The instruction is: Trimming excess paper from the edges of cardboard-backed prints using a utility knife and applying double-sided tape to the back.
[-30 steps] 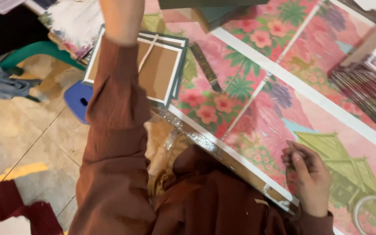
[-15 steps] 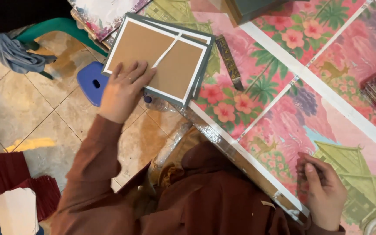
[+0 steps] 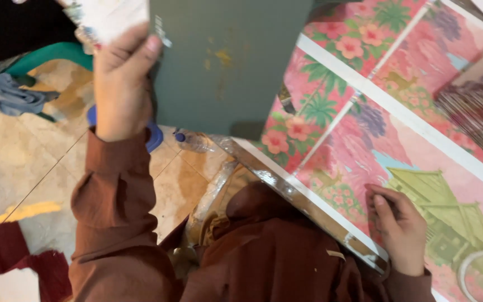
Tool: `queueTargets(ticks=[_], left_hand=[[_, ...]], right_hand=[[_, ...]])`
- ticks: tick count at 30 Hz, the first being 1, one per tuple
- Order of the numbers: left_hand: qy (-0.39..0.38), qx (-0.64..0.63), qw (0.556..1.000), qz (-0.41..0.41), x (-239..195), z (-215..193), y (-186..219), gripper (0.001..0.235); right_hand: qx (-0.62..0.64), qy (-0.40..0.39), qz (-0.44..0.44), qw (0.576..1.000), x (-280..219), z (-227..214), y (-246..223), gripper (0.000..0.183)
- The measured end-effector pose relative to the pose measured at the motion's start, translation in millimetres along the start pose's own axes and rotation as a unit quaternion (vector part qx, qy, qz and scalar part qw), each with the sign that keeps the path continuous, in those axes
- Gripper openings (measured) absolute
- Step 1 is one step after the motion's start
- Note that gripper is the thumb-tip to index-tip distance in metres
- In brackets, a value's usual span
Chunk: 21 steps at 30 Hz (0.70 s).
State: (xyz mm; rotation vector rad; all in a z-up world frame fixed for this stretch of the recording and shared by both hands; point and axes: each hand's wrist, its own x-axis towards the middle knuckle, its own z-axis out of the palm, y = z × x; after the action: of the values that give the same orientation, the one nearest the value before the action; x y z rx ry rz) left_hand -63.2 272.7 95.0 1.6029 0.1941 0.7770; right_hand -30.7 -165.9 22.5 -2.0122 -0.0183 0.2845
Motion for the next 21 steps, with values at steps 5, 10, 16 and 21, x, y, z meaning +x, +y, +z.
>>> queueTargets(ticks=[5, 10, 16, 21], left_hand=[[-0.072, -0.222, 0.948, -0.216, -26, 59, -19, 0.023], [-0.109, -0.246, 0.928, -0.257, -44, 110, -37, 0.028], [-0.175, -0.245, 0.923, -0.241, -57, 159, -43, 0.026], [-0.2, -0.256, 0.918, -0.227, -65, 194, -46, 0.021]], right_hand=[[-0.046, -0.031, -0.071, 0.996, 1, 0, -7, 0.017], [0.009, -0.028, -0.074, 0.997, 0, 2, -8, 0.019], [0.132, -0.032, 0.042, 0.99, 2, -7, 19, 0.034], [0.192, -0.064, 0.037, 0.979, -1, -12, 29, 0.038]])
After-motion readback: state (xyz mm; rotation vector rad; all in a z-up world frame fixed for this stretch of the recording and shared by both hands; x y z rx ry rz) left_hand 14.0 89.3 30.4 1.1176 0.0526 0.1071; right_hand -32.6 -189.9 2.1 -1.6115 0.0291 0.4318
